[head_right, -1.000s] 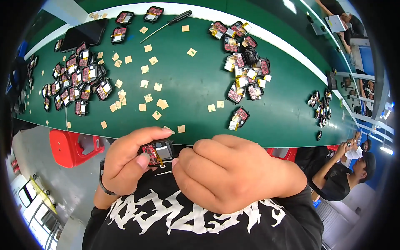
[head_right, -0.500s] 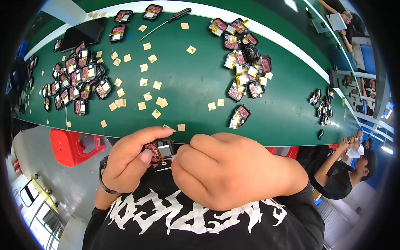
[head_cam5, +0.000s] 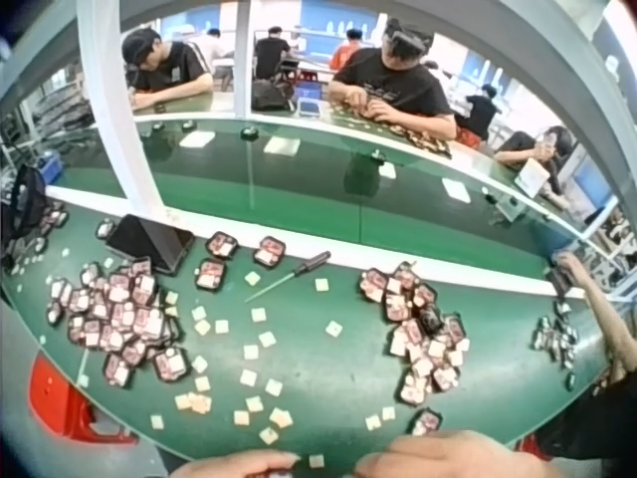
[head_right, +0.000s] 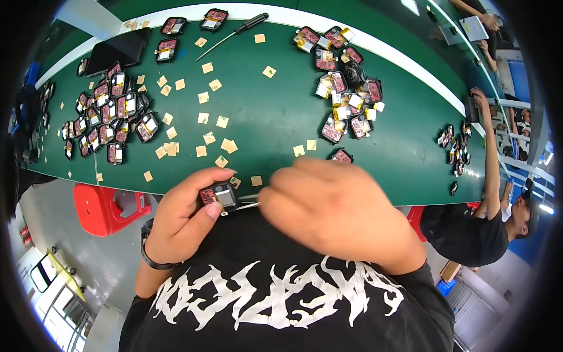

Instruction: Assembling small electronic components (likely smartwatches or similar devices) by placing small yellow adhesive or insulation squares onto internal circuit boards using tweezers.

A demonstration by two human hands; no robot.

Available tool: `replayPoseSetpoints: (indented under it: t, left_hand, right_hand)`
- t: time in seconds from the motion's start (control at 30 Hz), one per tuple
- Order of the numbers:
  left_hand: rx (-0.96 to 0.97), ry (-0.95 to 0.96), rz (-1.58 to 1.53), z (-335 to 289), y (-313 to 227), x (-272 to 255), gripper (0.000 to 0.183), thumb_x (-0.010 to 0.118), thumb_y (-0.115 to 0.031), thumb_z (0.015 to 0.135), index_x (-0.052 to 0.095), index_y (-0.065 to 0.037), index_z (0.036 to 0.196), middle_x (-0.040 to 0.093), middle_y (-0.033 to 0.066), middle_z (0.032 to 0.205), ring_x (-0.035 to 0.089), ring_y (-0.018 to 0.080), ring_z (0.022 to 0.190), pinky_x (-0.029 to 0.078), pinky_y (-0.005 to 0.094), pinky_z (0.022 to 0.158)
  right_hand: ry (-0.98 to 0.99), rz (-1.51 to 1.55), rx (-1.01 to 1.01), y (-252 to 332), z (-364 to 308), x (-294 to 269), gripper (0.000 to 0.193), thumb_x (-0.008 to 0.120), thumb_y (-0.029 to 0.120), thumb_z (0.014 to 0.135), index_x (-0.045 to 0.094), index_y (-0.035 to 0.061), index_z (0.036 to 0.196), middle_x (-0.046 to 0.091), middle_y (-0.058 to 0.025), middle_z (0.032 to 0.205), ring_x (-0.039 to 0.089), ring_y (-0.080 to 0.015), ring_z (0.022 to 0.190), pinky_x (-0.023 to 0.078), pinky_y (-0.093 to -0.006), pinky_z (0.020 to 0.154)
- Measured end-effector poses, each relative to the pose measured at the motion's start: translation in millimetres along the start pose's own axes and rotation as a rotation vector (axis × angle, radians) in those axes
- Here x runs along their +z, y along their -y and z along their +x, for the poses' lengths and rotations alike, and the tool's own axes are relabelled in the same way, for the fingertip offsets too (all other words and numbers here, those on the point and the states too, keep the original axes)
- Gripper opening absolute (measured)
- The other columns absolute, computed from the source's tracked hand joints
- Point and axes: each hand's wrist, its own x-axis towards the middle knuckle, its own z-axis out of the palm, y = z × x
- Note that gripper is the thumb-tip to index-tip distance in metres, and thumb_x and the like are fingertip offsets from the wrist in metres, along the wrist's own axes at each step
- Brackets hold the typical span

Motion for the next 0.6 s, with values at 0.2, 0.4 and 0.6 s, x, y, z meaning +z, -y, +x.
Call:
replayPoseSetpoints:
  t: [0.2,0.4,0.6]
  left_hand:
    - [-0.005,-0.108,-0.098,-5.4,3.0,-7.8,0.037,0.056,0.003,0.095,0.060,0.002,0.132,0.065,0.0061,0.098,0.055,0.0120,0.079,0.047,0.0258,0.076]
    - [-0.137,-0.157,-0.182,-3.2,-9.6,-7.6,0.038,0.054,0.001,0.097,0.058,0.003,0.135,0.067,0.0076,0.105,0.059,0.0120,0.084,0.048,0.0260,0.080]
    - [-0.155,-0.128,-0.359,-3.0,-17.4,-11.6,0.051,0.050,0.004,0.089,0.054,0.006,0.139,0.066,0.0093,0.109,0.057,0.0115,0.083,0.048,0.0265,0.079]
  right_hand:
    - [-0.160,0.143,0.483,-15.4,-49.2,-1.0,0.017,0.075,0.004,0.085,0.067,-0.0005,0.099,0.068,-0.0119,0.086,0.067,-0.0308,0.073,0.052,-0.0389,0.062]
    - [-0.118,0.024,0.874,-10.0,-68.8,8.9,0.034,0.083,0.015,0.082,0.068,0.0024,0.110,0.064,-0.0125,0.091,0.067,-0.0285,0.079,0.052,-0.0357,0.063]
    - [-0.107,0.003,0.919,-11.9,-72.8,20.4,0.056,0.089,0.027,0.076,0.064,0.0031,0.120,0.062,-0.0142,0.100,0.065,-0.0321,0.082,0.054,-0.0417,0.070]
